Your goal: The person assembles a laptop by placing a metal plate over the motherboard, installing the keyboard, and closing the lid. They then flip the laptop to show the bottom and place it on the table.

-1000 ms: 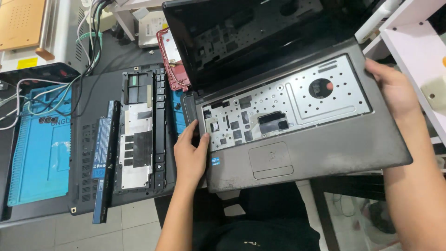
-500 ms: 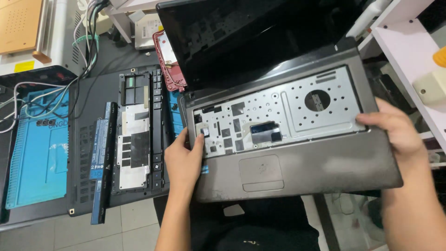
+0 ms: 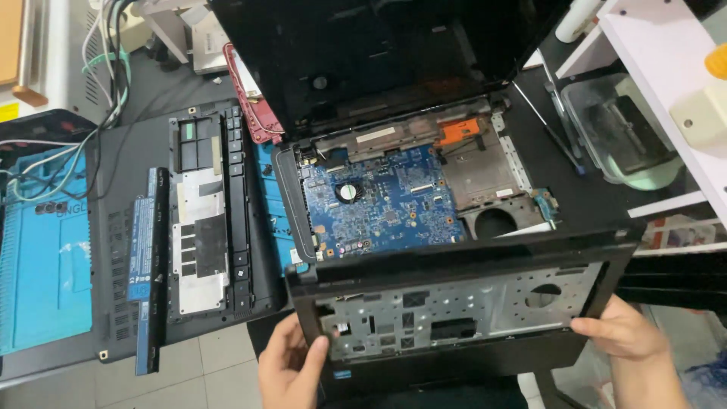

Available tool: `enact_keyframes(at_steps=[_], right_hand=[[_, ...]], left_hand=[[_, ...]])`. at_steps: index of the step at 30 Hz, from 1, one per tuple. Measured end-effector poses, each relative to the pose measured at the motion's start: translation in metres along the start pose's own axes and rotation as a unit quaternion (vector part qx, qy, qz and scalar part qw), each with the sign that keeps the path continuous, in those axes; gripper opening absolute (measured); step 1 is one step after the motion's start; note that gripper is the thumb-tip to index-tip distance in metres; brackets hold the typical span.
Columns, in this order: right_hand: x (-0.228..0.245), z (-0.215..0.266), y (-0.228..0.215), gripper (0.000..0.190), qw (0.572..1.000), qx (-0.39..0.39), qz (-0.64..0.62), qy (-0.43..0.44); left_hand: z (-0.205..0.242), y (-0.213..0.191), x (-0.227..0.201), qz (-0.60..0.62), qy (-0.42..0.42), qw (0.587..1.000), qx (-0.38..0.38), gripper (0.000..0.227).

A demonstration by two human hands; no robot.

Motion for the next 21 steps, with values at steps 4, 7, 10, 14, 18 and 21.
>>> enact_keyframes(at_steps=[4,7,10,14,18,21], right_hand=[[-0.025,0.015,-0.014,0.053,0.999,0.017,0.019,0.028],[-0.046,0.021,-0.027,0.041,0.995,0.038,0.064,0.069],[-0.037,0.018,-0.011,0.036,0.991,-0.012,0.115,0.063],[0.017,-0.007,0.061,0.017,0.983,0.159,0.021,-0.086],[0.066,-0.024,0.122,0.028,0.936,0.303,-0.112,-0.141],[0.077,-0.021,0.125,0.057,0.927,0.304,-0.128,-0.177]], left_hand=[[0.016,-0.033,0.085,-0.03,0.066,0.997,0.033,0.039],[0.025,-0.05,0.126,-0.077,0.12,0.989,0.026,0.033],[0.03,-0.05,0.125,-0.052,0.158,0.985,0.036,0.031],[0.035,-0.04,0.097,-0.011,0.191,0.98,0.059,0.027],[0.031,-0.036,0.07,-0.011,0.238,0.961,0.142,0.023],[0.028,-0.038,0.054,-0.015,0.268,0.938,0.22,0.027]])
Point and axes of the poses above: each hand's wrist, its own z-axis away from the middle knuckle, its own y-axis out of the palm, x = y × z, the point moved 2 cm from there along -z, towards the middle knuckle, and after that the axes turned 12 degrees about -y, right-handed, at the moved point
